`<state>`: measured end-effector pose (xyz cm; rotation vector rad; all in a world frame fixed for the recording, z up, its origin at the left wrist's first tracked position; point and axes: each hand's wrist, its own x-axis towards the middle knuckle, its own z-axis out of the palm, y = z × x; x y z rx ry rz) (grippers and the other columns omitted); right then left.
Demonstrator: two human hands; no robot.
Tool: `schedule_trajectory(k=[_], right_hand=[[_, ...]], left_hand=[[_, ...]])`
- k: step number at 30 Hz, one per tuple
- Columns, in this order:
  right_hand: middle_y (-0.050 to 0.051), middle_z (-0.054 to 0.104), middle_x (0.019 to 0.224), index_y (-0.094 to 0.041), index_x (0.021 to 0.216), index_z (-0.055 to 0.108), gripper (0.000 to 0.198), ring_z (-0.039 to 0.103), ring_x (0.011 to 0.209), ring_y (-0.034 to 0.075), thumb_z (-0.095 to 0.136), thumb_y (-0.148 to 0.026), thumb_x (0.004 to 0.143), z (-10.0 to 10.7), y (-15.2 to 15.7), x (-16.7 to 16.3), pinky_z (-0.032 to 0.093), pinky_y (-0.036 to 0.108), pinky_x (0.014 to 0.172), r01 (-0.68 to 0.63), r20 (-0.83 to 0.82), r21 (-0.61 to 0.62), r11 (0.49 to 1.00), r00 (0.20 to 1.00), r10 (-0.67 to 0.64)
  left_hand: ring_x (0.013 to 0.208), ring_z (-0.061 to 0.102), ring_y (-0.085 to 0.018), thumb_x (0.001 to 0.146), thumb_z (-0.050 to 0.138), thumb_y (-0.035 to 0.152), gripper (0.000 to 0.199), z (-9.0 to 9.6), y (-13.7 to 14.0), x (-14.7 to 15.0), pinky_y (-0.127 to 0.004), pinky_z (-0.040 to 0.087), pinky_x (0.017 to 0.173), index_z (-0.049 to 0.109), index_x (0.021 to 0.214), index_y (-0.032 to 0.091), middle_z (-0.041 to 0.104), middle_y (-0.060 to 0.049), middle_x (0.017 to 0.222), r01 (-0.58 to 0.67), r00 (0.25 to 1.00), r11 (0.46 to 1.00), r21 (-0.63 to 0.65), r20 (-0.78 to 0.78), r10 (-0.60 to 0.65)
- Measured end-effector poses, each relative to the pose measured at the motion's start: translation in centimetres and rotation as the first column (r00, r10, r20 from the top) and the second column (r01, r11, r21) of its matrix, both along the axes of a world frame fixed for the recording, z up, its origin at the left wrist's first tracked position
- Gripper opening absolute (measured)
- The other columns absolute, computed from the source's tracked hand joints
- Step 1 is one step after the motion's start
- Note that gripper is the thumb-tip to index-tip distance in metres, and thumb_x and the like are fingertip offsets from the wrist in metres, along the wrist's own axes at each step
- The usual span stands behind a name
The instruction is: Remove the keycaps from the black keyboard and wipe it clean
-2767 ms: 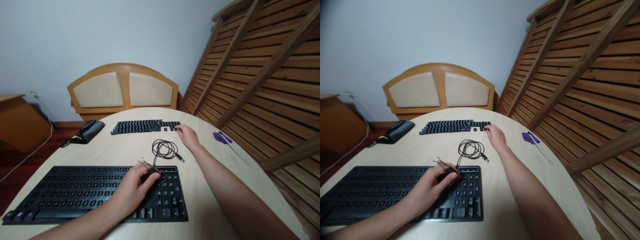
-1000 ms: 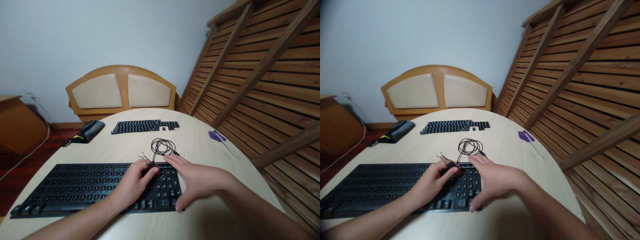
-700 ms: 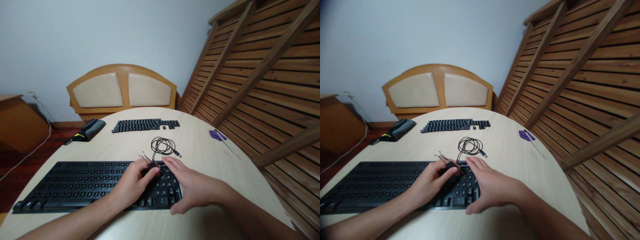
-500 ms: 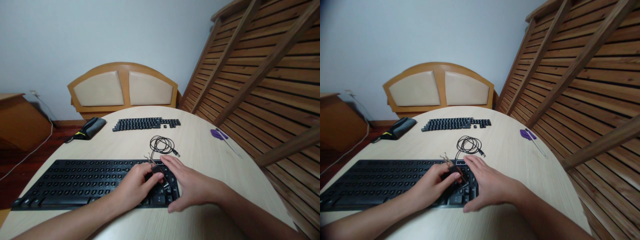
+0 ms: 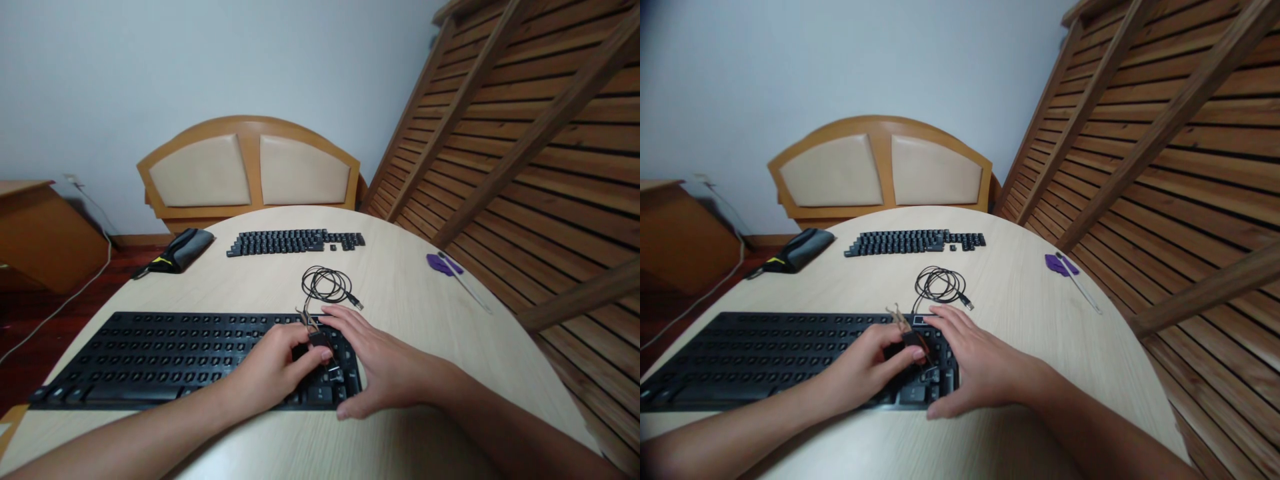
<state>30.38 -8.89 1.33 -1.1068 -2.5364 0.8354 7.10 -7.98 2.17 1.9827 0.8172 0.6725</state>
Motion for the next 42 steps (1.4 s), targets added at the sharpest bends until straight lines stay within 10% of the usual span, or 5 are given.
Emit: schedule_trajectory(k=[11, 18, 25, 42], right_hand=[[0.019, 0.026, 0.159, -0.014, 0.15, 0.033, 0.108, 0.018, 0.148, 0.036, 0.082, -0.052, 0.062, 0.0, -0.1, 0.0, 0.025, 0.051, 0.118, -0.014, -0.005, 0.044, 0.999, 1.0, 0.014], [0.021, 0.023, 0.16, -0.011, 0.146, 0.04, 0.103, 0.015, 0.15, 0.036, 0.081, -0.057, 0.063, 0.6, -0.3, -0.1, 0.021, 0.051, 0.12, -0.016, 0.033, 0.063, 0.998, 0.999, 0.014], [0.014, 0.028, 0.161, -0.019, 0.109, 0.063, 0.052, 0.017, 0.15, 0.032, 0.076, -0.054, 0.073, 2.1, -0.6, 0.0, 0.018, 0.051, 0.121, -0.049, 0.034, 0.044, 0.998, 0.998, 0.048], [0.009, 0.057, 0.141, -0.022, 0.095, 0.067, 0.018, 0.037, 0.143, 0.028, 0.074, -0.03, 0.081, 1.8, -0.1, -0.2, 0.024, 0.053, 0.119, 0.0, -0.157, 0.038, 0.999, 0.988, 0.006]], left_hand=[[0.073, 0.062, -0.016, 0.097, 0.058, 0.028, 0.027, 0.3, -0.5, 0.1, -0.026, 0.046, 0.073, 0.068, 0.074, 0.017, 0.07, -0.002, 0.077, 0.06, 0.997, 0.988, 0.143, -0.064, -0.051], [0.086, 0.068, -0.02, 0.1, 0.055, 0.029, 0.021, 0.5, -1.3, 0.1, -0.03, 0.049, 0.083, 0.073, 0.1, 0.019, 0.075, -0.006, 0.092, 0.161, 0.982, 0.937, 0.31, -0.149, -0.119], [0.076, 0.067, -0.019, 0.1, 0.053, 0.031, 0.028, 0.3, -1.2, 0.3, -0.027, 0.05, 0.075, 0.073, 0.087, 0.017, 0.074, -0.006, 0.082, 0.086, 0.991, 0.981, 0.172, -0.113, -0.067], [0.073, 0.065, -0.017, 0.095, 0.055, 0.032, 0.026, 0.0, -0.2, 0.5, -0.027, 0.05, 0.069, 0.071, 0.083, 0.015, 0.073, -0.004, 0.077, -0.049, 0.995, 0.987, -0.153, 0.082, 0.062]])
